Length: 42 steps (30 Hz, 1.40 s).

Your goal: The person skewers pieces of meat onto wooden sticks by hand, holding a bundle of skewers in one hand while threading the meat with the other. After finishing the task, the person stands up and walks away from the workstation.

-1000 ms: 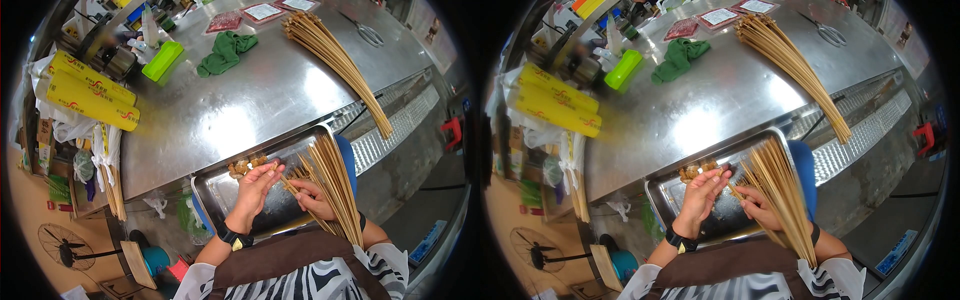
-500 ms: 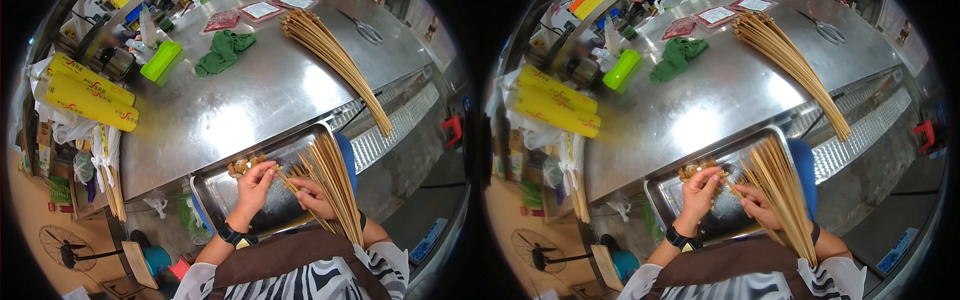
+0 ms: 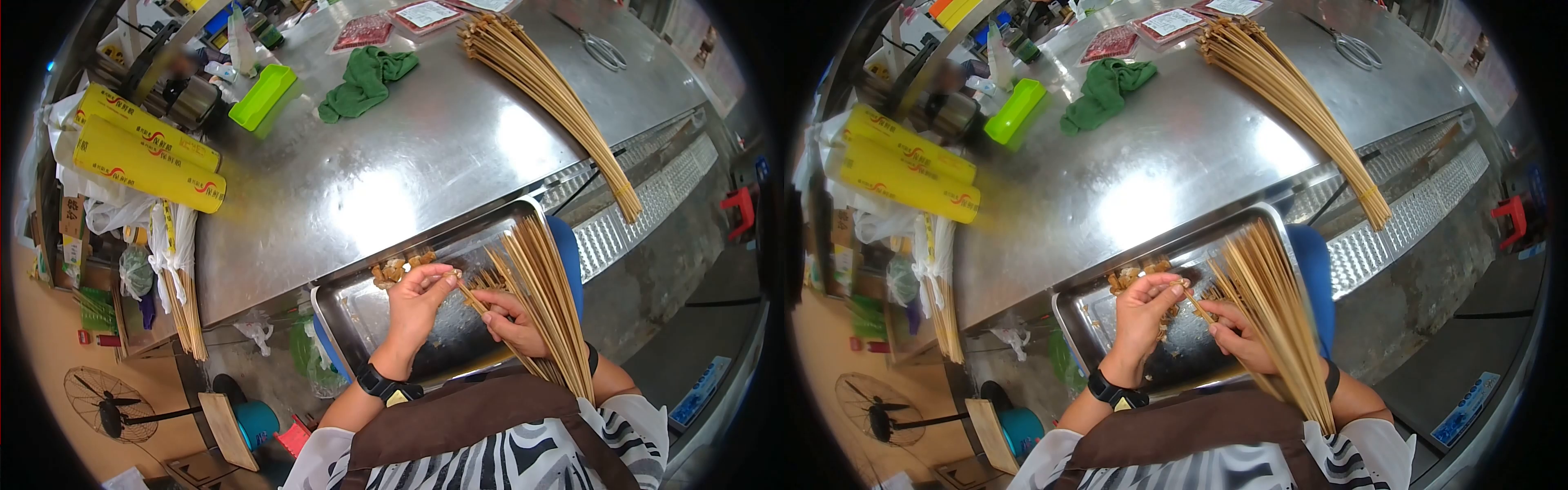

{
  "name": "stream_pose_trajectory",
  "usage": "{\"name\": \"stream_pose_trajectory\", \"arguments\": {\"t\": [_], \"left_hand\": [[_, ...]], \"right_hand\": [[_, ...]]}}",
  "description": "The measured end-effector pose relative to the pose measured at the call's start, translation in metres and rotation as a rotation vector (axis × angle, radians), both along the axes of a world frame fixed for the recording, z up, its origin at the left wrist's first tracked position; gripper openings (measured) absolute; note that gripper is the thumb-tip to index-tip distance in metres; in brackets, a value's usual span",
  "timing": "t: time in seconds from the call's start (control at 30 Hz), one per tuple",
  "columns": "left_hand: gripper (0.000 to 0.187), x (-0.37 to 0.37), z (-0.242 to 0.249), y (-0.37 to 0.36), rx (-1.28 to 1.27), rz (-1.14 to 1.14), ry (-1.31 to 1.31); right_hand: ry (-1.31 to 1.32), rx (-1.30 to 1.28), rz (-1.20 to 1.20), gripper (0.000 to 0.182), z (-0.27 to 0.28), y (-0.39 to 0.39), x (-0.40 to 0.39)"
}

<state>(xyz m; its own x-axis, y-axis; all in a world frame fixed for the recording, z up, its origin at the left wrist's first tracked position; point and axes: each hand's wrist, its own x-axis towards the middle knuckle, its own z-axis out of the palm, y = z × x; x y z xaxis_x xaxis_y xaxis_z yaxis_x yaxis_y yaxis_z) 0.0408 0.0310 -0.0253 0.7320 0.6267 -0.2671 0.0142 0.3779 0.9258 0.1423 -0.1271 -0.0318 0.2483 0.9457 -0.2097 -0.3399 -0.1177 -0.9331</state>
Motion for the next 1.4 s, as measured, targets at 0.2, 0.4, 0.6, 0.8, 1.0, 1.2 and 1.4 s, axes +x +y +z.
{"name": "stream_pose_trajectory", "arguments": {"t": [0.2, 0.4, 0.6, 0.8, 1.0, 1.2, 1.4], "left_hand": [[0.016, -0.001, -0.005, 0.001, -0.152, 0.052, -0.001], [0.019, -0.003, -0.001, 0.003, -0.209, 0.128, 0.043], [0.019, -0.001, 0.008, 0.002, -0.175, 0.120, 0.077], [0.015, -0.001, 0.005, 0.001, -0.053, 0.116, 0.089], [0.013, -0.001, 0.005, 0.001, 0.038, 0.120, 0.104], [0.013, -0.001, 0.006, 0.001, 0.104, 0.087, 0.126], [0.014, -0.001, 0.006, -0.001, 0.171, 0.086, 0.124]], "right_hand": [[-0.009, 0.014, 0.003, 0.042, -0.001, 0.000, 0.000], [-0.027, 0.044, -0.012, 0.041, -0.003, -0.001, -0.002], [-0.033, 0.017, 0.010, 0.042, 0.000, -0.001, -0.001], [-0.053, -0.019, 0.016, 0.042, 0.005, 0.000, -0.002], [-0.069, -0.013, 0.037, 0.042, 0.003, 0.001, -0.001], [-0.080, -0.019, 0.040, 0.042, 0.003, 0.000, -0.001], [-0.098, -0.025, 0.036, 0.042, 0.007, 0.000, 0.000]]}}
